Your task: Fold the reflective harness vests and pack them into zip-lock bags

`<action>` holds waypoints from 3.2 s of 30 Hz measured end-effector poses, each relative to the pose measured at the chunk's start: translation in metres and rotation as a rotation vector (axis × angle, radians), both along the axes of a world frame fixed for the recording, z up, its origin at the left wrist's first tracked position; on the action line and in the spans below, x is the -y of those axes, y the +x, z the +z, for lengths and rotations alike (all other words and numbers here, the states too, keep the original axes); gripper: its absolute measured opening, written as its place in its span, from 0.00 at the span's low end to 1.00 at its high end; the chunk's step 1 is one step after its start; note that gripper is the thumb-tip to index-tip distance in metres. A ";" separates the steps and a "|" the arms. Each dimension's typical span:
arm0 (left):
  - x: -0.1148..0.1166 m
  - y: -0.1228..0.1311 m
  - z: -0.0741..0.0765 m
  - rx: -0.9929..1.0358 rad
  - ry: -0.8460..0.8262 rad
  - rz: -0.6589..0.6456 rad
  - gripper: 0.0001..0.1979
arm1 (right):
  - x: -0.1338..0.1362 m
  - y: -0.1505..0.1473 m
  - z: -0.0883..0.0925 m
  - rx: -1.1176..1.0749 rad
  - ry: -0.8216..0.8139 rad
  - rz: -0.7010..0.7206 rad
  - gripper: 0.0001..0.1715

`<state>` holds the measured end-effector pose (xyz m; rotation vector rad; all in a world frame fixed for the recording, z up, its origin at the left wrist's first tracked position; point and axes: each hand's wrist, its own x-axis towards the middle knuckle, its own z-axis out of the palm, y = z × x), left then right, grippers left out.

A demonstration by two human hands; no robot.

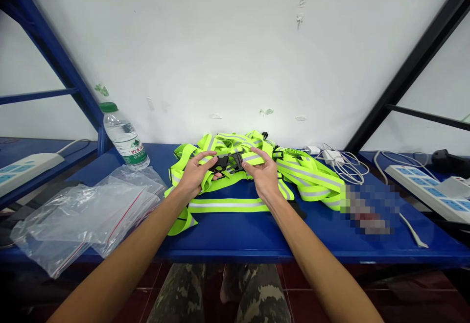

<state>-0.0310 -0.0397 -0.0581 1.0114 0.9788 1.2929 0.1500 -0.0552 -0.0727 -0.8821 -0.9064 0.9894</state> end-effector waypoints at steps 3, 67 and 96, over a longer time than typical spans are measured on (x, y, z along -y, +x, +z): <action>-0.001 -0.002 0.000 0.020 -0.017 0.000 0.10 | -0.001 0.003 -0.003 0.124 0.025 0.037 0.41; -0.018 0.006 0.020 0.064 -0.294 -0.531 0.19 | 0.031 0.008 0.009 0.550 0.253 0.269 0.07; -0.023 0.003 0.100 -0.539 0.816 0.304 0.19 | -0.020 0.019 0.082 0.607 0.061 0.432 0.33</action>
